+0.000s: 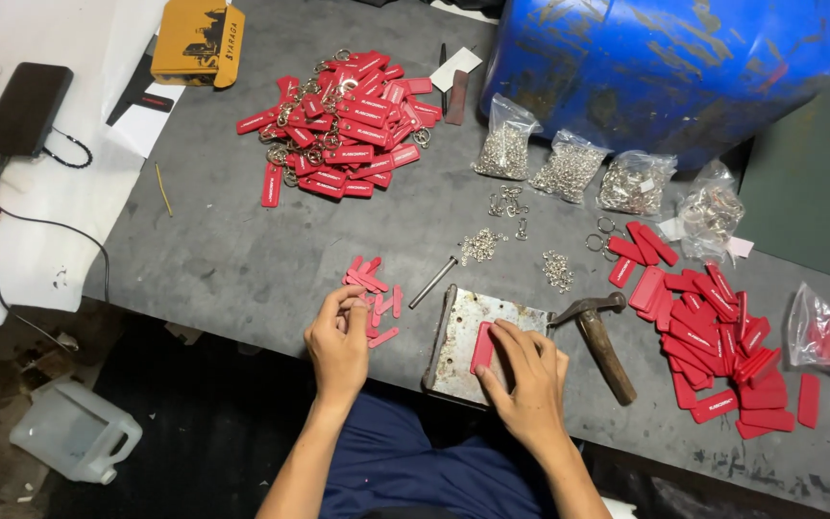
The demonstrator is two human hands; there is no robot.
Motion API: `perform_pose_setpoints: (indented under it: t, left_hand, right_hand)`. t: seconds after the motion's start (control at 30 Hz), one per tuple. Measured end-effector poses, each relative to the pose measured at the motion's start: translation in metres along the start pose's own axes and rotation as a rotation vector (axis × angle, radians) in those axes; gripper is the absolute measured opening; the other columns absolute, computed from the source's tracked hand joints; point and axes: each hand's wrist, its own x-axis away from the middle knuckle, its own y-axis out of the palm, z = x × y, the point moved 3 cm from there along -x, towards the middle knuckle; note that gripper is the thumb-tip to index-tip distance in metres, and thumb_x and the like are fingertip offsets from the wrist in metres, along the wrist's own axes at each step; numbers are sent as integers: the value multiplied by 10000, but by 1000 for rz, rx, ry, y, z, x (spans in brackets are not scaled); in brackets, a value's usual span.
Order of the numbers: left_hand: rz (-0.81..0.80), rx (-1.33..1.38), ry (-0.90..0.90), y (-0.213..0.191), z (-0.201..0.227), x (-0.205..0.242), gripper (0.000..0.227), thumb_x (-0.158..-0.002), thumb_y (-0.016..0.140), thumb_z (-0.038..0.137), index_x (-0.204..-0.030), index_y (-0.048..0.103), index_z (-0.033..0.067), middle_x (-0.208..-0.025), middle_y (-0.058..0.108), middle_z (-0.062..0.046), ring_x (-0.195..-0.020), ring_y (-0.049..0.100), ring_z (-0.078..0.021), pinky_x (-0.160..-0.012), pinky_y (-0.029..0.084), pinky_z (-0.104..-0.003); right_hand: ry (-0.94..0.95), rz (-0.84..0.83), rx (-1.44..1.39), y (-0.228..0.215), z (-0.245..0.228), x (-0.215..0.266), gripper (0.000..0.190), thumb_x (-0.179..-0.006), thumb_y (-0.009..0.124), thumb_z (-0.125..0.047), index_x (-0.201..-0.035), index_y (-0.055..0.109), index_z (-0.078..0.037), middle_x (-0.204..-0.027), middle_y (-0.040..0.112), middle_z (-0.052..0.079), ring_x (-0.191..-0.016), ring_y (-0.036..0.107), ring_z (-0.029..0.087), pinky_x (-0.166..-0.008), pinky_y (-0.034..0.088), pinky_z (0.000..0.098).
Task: Assembling leather keychains by attaching metal rings using a hammer and die.
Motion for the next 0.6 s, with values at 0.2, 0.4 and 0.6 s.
perform_pose_setpoints:
  t: [0.2, 0.4, 0.6]
  left_hand:
    - [-156, -33, 144, 18, 9, 13, 180, -932, 608, 131, -1043, 749, 129, -862, 687, -41, -748, 620, -154, -725, 564, -300]
    - [-132, -261, 376, 10, 9, -7, 154, -931, 619, 91, -1026, 740, 103, -895, 705, -19, -843, 561, -231, -785, 482, -356]
    - [-248, -747, 589, 33, -10, -15, 363, -849, 762, 253, -1179, 707, 111, -1144, 660, -85, -1139, 558, -328, -812, 476, -452]
  right_hand:
    - [53, -34, 16, 4, 5, -2, 612, -906, 631, -504, -1412, 564, -168, -1416, 554, 27, -1263, 484, 266, -1027, 316, 438]
    - [78, -59, 46, 0, -1, 0, 596, -923, 605, -481, -1420, 553, -157, -1428, 517, 53, -1282, 458, 281, -1056, 311, 455]
    - [83, -51, 40, 2, -2, -2, 592, -925, 586, -494, -1411, 560, -158, -1430, 523, 51, -1284, 466, 280, -1035, 320, 459]
